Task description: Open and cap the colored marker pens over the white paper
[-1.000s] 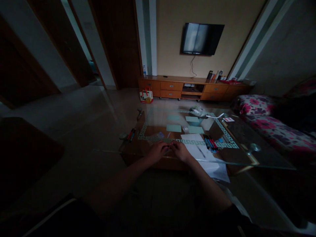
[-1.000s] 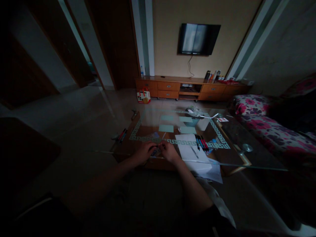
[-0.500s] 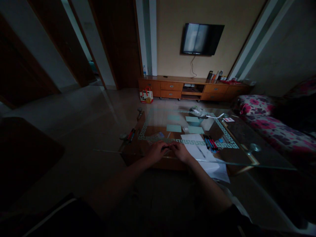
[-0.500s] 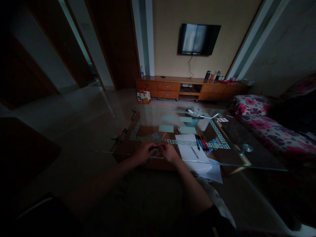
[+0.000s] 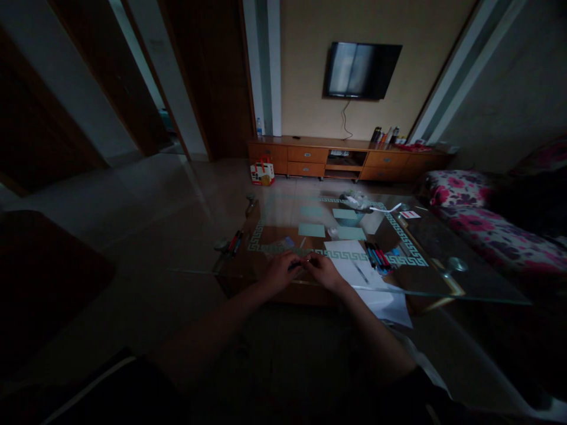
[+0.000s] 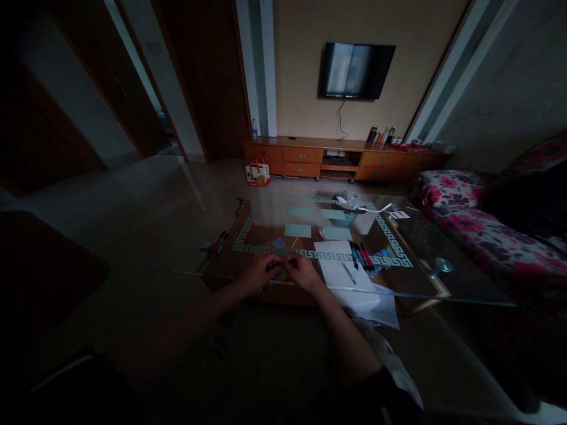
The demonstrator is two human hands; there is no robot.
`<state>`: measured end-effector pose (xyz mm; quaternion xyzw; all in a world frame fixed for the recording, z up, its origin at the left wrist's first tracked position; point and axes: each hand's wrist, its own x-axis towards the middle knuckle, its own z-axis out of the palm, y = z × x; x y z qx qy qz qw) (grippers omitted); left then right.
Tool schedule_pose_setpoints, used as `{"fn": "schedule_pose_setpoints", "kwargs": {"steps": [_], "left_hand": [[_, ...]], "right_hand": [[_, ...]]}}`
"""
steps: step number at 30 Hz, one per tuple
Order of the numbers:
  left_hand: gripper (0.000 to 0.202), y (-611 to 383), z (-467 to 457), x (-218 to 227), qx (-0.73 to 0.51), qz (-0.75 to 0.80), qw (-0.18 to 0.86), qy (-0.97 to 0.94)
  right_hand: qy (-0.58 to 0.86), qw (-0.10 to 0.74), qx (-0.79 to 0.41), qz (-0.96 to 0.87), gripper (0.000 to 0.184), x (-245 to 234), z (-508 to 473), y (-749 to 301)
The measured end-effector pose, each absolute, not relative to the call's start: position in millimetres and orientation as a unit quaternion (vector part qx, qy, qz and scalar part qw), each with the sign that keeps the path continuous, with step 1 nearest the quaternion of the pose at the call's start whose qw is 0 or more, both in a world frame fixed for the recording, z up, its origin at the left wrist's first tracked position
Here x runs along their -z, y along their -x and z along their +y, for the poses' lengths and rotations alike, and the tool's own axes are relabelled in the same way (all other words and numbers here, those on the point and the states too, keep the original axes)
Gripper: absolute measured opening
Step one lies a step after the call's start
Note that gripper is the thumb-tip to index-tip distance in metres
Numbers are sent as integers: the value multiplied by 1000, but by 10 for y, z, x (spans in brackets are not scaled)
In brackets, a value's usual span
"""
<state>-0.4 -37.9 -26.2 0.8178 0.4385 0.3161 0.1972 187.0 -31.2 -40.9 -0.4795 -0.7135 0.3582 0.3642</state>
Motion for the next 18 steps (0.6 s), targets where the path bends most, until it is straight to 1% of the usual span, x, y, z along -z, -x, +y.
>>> {"fn": "schedule_pose_setpoints", "kwargs": {"steps": [3, 7, 10, 14, 16, 18], "left_hand": [[14, 1, -391, 260, -305, 438, 202, -821], [31, 4, -409, 278, -290, 427, 232, -825], [32, 6, -413, 322, -284, 413, 260, -825], [31, 1, -409, 380, -274, 391, 263, -838], [38, 0, -417, 383, -266, 377, 267, -846], [50, 0, -437, 365, -261, 372, 279, -846]], "right_hand": [[486, 398, -381, -678, 27, 402, -275, -1880], [518, 494, -390, -579, 33, 399, -197, -1959], [542, 556, -387, -497, 40, 375, -172, -2022], [560, 576, -405, -437, 44, 334, -194, -2033], [554, 570, -428, -431, 44, 330, -206, -2012], [536, 553, -459, -442, 43, 344, -206, -1989]]}}
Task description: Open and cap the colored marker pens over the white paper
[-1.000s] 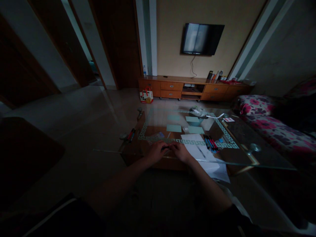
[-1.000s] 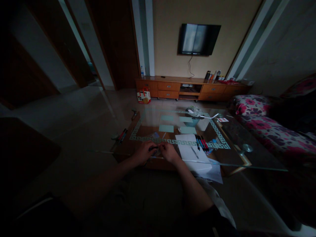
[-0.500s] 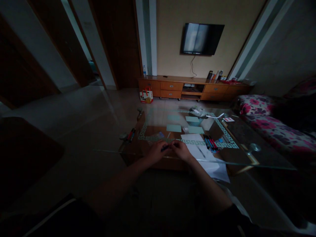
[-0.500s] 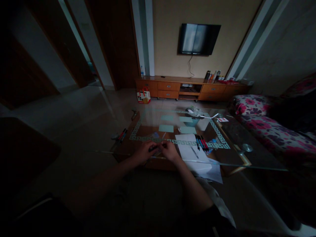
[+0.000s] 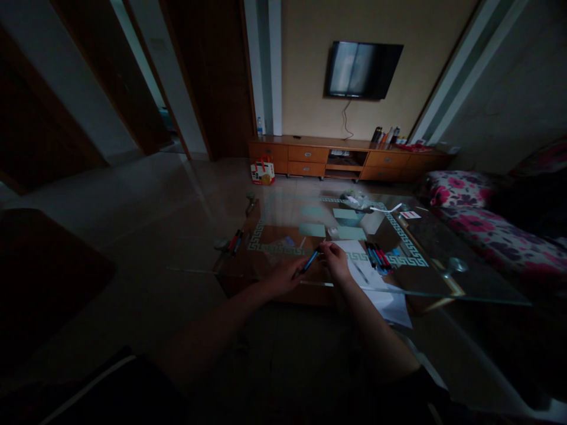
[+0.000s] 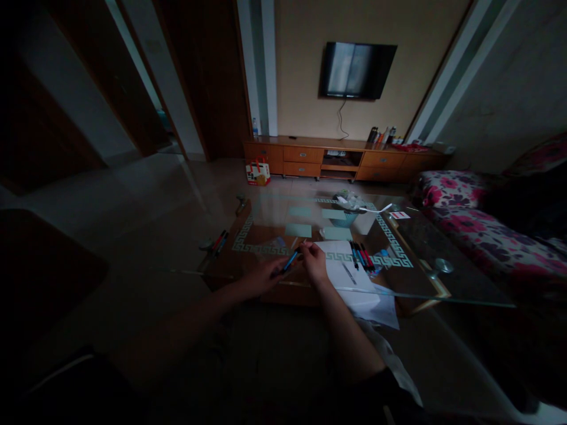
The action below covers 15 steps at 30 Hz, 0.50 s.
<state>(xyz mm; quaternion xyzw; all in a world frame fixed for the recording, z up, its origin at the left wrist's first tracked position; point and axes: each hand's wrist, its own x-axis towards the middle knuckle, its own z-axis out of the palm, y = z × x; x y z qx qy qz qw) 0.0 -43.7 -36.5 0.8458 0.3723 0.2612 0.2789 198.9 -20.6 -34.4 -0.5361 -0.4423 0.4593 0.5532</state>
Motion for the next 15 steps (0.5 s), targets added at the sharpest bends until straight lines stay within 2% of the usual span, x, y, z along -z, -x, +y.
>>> {"fn": "schedule_pose_setpoints", "kwargs": {"steps": [2, 8, 15], "left_hand": [[58, 1, -461, 335, -259, 370, 297, -841], [60, -1, -495, 289, -245, 338, 338, -843], [46, 13, -478, 293, -250, 329, 292, -862]], "right_hand": [[519, 535, -483, -460, 42, 370, -197, -1974], [514, 558, -468, -453, 46, 429, -162, -1974], [496, 551, -471, -478, 46, 440, -175, -1950]]}}
